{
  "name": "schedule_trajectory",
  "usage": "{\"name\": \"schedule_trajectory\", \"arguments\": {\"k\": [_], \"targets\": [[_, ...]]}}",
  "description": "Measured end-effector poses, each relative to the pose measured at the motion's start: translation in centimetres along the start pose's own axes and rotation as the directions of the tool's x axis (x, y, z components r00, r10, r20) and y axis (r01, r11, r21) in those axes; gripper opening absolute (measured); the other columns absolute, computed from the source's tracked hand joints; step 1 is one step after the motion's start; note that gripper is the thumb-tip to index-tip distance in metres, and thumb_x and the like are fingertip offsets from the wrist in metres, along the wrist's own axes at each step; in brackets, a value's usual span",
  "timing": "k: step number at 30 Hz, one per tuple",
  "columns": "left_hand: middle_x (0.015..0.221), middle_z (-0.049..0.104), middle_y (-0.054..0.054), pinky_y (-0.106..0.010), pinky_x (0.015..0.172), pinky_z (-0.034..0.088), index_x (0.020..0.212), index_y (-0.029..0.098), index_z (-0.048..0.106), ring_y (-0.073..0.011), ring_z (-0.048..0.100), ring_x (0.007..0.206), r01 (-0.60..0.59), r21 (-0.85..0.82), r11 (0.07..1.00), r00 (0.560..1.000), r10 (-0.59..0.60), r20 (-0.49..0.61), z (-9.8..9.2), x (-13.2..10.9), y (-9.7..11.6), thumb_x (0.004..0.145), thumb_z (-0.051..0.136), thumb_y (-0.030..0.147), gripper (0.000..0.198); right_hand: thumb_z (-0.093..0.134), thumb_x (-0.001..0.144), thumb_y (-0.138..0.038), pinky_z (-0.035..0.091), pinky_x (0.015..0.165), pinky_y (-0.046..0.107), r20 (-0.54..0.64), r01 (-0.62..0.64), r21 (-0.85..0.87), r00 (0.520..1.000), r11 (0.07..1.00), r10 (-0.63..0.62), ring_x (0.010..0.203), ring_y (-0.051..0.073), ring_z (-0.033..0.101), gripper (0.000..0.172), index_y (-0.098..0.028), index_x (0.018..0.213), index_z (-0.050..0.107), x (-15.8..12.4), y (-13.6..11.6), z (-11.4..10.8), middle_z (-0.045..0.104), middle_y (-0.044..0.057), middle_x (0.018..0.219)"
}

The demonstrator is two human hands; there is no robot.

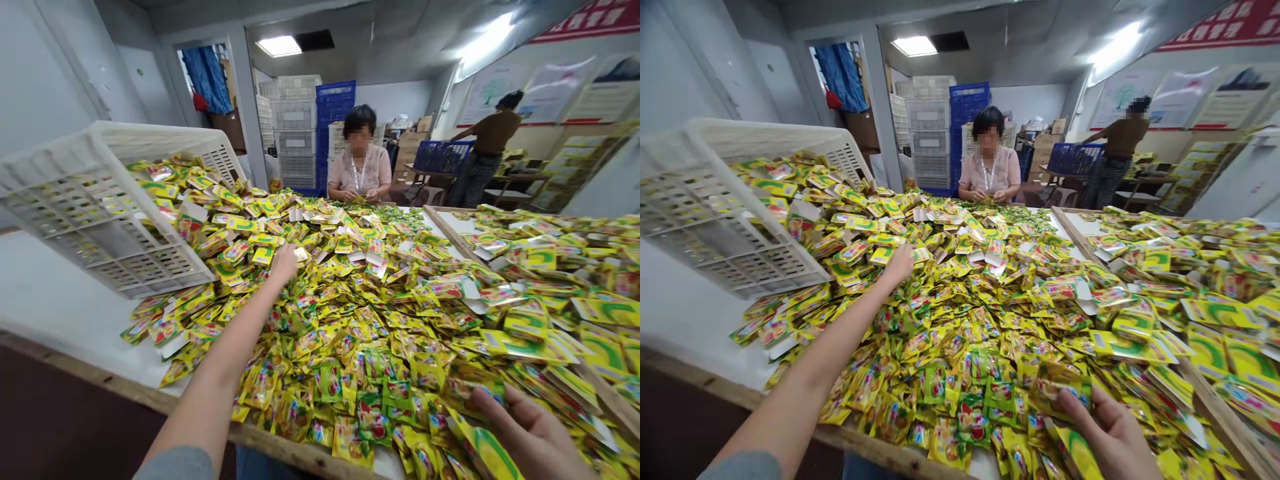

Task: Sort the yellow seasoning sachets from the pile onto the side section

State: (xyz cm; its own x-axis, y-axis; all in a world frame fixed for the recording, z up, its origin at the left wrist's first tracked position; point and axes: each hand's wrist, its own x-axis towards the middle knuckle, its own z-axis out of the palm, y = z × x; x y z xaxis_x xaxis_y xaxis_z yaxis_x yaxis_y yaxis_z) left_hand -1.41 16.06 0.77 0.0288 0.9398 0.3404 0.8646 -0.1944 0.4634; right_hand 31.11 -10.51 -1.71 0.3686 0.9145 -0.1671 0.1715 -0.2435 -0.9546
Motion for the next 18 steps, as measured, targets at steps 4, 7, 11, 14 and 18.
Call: {"name": "schedule_trajectory", "arguments": {"k": [4, 7, 11, 14, 18], "targets": [[0.122, 0.055, -0.009, -0.044, 0.087, 0.05, 0.118, 0.017, 0.053, -0.0221, 0.057, 0.104, 0.146, 0.208, 0.967, 0.986, -0.159, 0.05, 2.3, 2.8, -2.4, 0.088, 0.056, 0.034, 0.034, 0.075, 0.05, -0.063, 0.058, 0.077, 0.037, -0.035, -0.079, 0.095, 0.996, 0.992, 0.083, 0.076, 0.03, 0.072, 0.043, -0.023, 0.066, 0.073, -1.0, 1.5, -1.1, 0.076, 0.009, 0.074], [0.122, 0.054, -0.009, -0.045, 0.088, 0.049, 0.119, 0.016, 0.053, -0.023, 0.056, 0.106, 0.199, 0.338, 0.92, 0.974, -0.225, 0.04, 3.0, 3.1, -3.2, 0.088, 0.056, 0.034, 0.035, 0.075, 0.055, -0.059, 0.057, 0.079, 0.037, -0.009, -0.102, 0.117, 0.995, 0.988, 0.104, 0.081, 0.03, 0.071, 0.04, -0.022, 0.072, 0.074, -1.3, 2.1, -1.7, 0.076, 0.009, 0.078], [0.121, 0.055, -0.01, -0.045, 0.086, 0.05, 0.119, 0.016, 0.052, -0.0234, 0.057, 0.105, 0.167, 0.432, 0.886, 0.976, -0.211, 0.054, 2.5, 3.0, -3.4, 0.089, 0.055, 0.034, 0.036, 0.075, 0.059, -0.055, 0.057, 0.077, 0.034, -0.136, -0.049, 0.176, 0.988, 0.983, 0.073, 0.079, 0.028, 0.072, 0.039, -0.022, 0.08, 0.074, -1.9, 2.2, -1.8, 0.076, 0.008, 0.078], [0.117, 0.057, -0.009, -0.044, 0.085, 0.051, 0.122, 0.016, 0.05, -0.0218, 0.059, 0.101, 0.095, 0.453, 0.886, 0.981, -0.161, 0.108, 1.8, 2.5, -3.5, 0.09, 0.053, 0.034, 0.037, 0.076, 0.059, -0.054, 0.058, 0.07, 0.033, -0.169, -0.018, 0.241, 0.984, 0.97, 0.061, 0.074, 0.027, 0.072, 0.036, -0.021, 0.075, 0.073, -2.1, 2.3, -1.3, 0.076, 0.008, 0.076], [0.112, 0.058, -0.015, -0.043, 0.084, 0.05, 0.139, 0.013, 0.03, -0.0249, 0.061, 0.099, 0.019, 0.465, 0.885, 0.981, -0.105, 0.16, 1.4, 1.6, -3.6, 0.094, 0.043, 0.024, 0.048, 0.076, 0.059, -0.054, 0.058, 0.069, 0.033, -0.122, 0.015, 0.301, 0.992, 0.953, 0.023, 0.071, 0.025, 0.071, 0.038, -0.019, 0.076, 0.072, -2.3, 2.4, -0.7, 0.076, 0.008, 0.076]]}}
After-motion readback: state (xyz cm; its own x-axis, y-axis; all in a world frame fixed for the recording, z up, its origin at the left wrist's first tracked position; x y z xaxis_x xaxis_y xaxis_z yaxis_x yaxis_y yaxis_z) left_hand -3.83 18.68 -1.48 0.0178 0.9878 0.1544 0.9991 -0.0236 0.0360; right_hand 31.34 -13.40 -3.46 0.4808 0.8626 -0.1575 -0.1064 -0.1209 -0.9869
